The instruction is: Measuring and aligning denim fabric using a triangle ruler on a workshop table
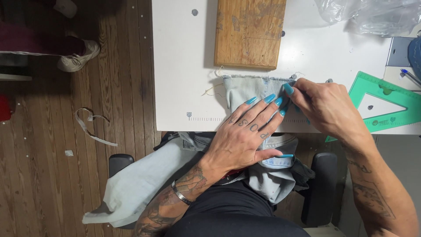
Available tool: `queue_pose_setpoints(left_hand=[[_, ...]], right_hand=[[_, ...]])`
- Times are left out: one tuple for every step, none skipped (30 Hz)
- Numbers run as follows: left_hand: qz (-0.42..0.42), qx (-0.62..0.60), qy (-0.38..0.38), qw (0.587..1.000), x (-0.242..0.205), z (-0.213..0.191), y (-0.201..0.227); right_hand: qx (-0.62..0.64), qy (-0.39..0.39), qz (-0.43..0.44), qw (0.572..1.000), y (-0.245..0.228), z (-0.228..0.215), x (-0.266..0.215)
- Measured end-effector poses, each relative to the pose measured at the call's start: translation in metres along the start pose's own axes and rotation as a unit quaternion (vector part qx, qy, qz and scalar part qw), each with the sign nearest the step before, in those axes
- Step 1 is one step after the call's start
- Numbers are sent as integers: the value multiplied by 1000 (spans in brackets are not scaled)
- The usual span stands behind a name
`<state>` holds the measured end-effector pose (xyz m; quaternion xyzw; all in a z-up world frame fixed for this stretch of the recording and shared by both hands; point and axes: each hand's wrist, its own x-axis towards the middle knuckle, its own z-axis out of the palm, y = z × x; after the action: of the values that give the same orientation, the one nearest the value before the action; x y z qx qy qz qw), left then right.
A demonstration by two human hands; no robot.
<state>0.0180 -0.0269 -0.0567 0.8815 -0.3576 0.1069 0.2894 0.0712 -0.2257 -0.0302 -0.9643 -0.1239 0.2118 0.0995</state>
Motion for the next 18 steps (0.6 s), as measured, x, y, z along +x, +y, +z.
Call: queue_pose_setpoints(left_hand=[[-1, 1, 2, 1000, 0, 0, 0], [-2, 1, 3, 1000, 0, 0, 0], [-1, 3, 4, 1000, 0, 1, 0], [-1, 4, 0, 1000, 0, 1, 0], [-1, 4, -4, 1000, 0, 1, 0], [0, 5, -5, 1000, -1, 1, 0], [-1, 2, -4, 1000, -1, 1, 0], [-2, -1, -3, 1000, -1, 1, 0], [-2, 0, -4, 1000, 0, 0, 0], [-1, 3, -2, 1000, 1, -1, 0], [2, 1, -3, 1000, 1, -2, 1], [3, -1, -4, 1000, 1, -2, 1], [2, 1, -4, 1000, 2, -1, 1], [1, 3, -3, 1000, 2, -1, 1], [1, 2, -3, 1000, 2, 0, 1], [1, -1, -3, 1000, 2, 0, 0], [0, -4, -4, 1000, 1, -1, 0], [-1, -4, -5, 1000, 0, -1, 1]], right_hand=[[4, 6, -3, 1000, 0, 1, 0], [7, 11, -6, 1000, 1, 1, 0], [8, 13, -6, 1000, -2, -4, -1], [81, -1, 36, 996, -4, -8, -1], [155, -17, 79, 985, -7, -12, -3], [156, -16, 79, 984, -8, -16, -5], [184, -11, 83, 979, -9, -20, -8], [211, -5, 87, 974, -10, -24, -10], [212, -5, 86, 973, -10, -23, -11], [218, -1, 78, 973, -9, -22, -12], [224, 2, 74, 972, -8, -21, -15], [225, 1, 76, 971, -10, -20, -13], [223, 3, 80, 972, -13, -20, -12], [221, 4, 84, 972, -16, -19, -11], [221, 4, 84, 972, -12, -16, -10], [199, 13, 81, 976, -8, -13, -8], [178, 20, 77, 981, -5, -10, -7], [179, 19, 77, 981, -4, -9, -8]])
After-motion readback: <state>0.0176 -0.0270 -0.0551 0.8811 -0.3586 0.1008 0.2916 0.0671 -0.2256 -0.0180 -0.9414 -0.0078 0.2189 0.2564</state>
